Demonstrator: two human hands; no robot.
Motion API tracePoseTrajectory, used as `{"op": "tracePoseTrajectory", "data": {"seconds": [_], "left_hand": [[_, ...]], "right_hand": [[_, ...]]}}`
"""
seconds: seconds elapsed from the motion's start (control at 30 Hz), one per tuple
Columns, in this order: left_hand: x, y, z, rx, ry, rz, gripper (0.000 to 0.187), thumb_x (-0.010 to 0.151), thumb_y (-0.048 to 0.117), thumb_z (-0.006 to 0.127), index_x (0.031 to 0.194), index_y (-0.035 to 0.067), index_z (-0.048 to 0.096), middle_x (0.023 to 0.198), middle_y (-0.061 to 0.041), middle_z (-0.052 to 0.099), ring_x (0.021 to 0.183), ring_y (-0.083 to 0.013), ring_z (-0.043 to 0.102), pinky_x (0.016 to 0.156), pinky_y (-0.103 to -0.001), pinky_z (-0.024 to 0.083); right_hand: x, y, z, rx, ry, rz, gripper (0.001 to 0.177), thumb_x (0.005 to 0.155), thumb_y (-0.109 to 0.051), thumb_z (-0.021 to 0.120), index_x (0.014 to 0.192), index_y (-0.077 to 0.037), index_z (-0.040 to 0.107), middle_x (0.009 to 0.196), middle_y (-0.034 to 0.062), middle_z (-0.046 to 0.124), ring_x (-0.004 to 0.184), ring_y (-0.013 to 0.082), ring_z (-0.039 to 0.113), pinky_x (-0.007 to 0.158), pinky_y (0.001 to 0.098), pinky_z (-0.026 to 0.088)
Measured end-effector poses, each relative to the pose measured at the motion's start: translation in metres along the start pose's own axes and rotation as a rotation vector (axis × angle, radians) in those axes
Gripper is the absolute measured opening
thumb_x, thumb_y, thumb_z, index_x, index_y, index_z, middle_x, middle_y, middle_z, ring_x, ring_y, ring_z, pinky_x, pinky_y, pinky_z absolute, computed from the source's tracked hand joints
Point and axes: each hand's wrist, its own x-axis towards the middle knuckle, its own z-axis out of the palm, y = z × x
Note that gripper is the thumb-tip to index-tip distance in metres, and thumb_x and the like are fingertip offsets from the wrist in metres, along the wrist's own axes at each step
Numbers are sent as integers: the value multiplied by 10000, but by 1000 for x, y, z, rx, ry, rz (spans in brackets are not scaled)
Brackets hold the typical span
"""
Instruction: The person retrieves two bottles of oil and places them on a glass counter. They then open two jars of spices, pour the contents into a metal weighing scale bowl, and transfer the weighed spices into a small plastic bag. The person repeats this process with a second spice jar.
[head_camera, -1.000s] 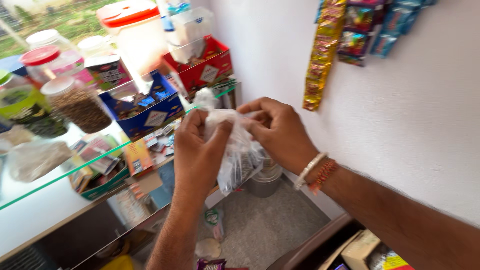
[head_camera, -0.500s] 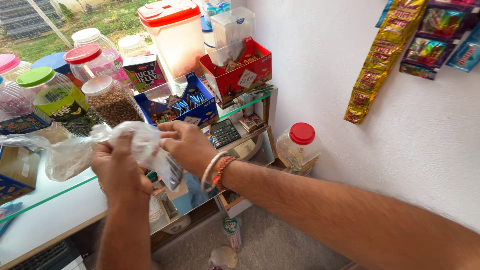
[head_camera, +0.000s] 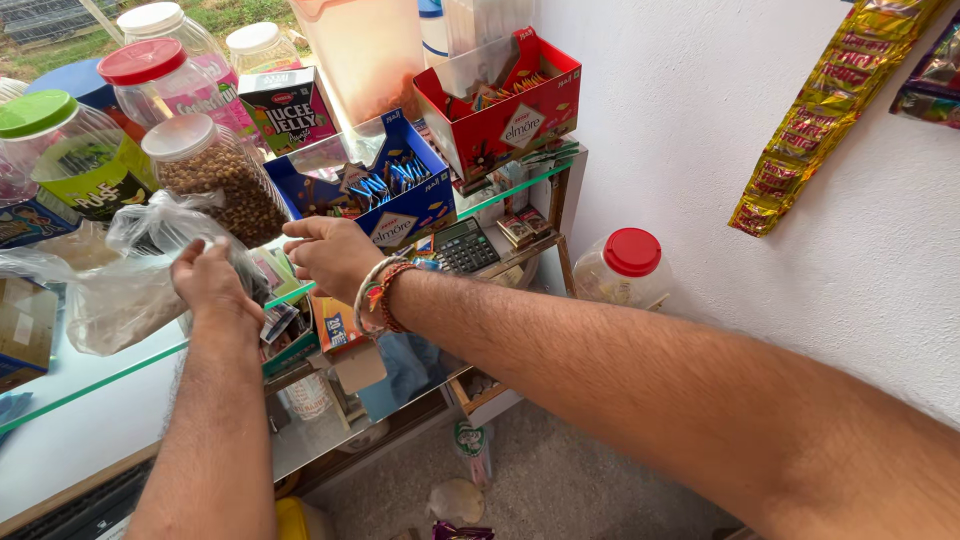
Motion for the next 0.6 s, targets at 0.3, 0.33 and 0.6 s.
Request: {"op": "tracePoseTrajectory", "data": {"seconds": [0.3,0.33,0.6], "left_hand": [[-45,-24,12,353,64,422,905,870,88,774,1543,-51,185,1578,-259,210,1421,-352,314,1169,-425,292],[-65,-22,17,288,39,425,847,898,104,749,1552,-45,231,1581,-241,275,1427,-332,359,1177,-416,310],[-312,-5,62,-506,-648,-172,454,1053,275,499,1377,-35,572,1329,-164,666,1100,-223,655,884,-358,542]], "right_hand": [[-42,-12,-49,63,-10,87,498,949,-124,537,1447,-106,547,1367,51,653,1097,174,664,831,347,581],[-51,-13,-51,89,-8,77,485,959,-137,540,1441,-92,560,1360,60,663,1080,184,660,839,346,577],[-209,-36,-109,46,38,-84,367,972,-156,603,1308,-28,676,1180,85,727,1053,141,707,902,321,593]]}}
